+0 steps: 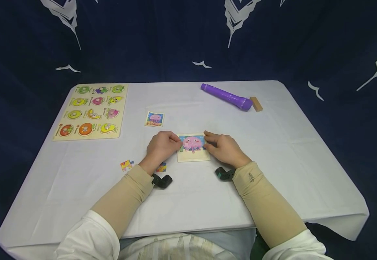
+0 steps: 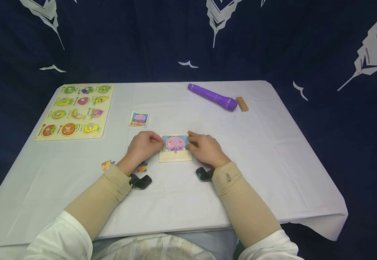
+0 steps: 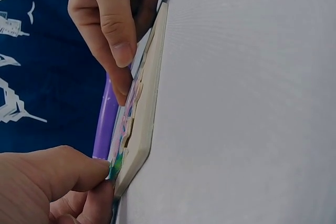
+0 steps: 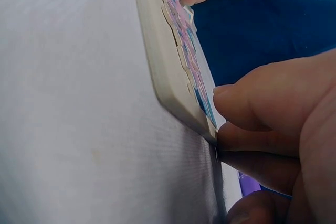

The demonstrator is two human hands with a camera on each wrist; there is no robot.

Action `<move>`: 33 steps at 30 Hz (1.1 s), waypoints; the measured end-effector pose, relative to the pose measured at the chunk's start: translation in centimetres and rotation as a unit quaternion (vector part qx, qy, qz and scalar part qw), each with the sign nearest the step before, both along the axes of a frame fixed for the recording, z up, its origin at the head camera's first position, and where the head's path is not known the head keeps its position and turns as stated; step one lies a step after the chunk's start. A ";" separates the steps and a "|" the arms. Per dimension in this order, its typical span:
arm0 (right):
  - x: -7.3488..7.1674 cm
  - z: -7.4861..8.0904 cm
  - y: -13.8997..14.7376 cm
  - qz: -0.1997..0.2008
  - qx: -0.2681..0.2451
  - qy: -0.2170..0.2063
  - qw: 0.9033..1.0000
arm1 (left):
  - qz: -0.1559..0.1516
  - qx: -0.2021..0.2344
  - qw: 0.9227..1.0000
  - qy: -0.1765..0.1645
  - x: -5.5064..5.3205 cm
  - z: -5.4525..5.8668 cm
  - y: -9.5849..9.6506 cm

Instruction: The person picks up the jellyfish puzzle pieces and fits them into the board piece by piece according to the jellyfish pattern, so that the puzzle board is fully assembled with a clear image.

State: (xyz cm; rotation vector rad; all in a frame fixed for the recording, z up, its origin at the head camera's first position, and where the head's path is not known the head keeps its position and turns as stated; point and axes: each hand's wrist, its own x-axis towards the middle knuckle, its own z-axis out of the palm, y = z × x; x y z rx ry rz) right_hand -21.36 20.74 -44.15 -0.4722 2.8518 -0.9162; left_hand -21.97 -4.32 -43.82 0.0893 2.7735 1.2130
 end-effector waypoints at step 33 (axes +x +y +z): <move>0.0 0.1 0.0 0.005 0.010 0.003 1.000 | 0.001 -0.071 0.997 0.012 0.0 0.1 0.9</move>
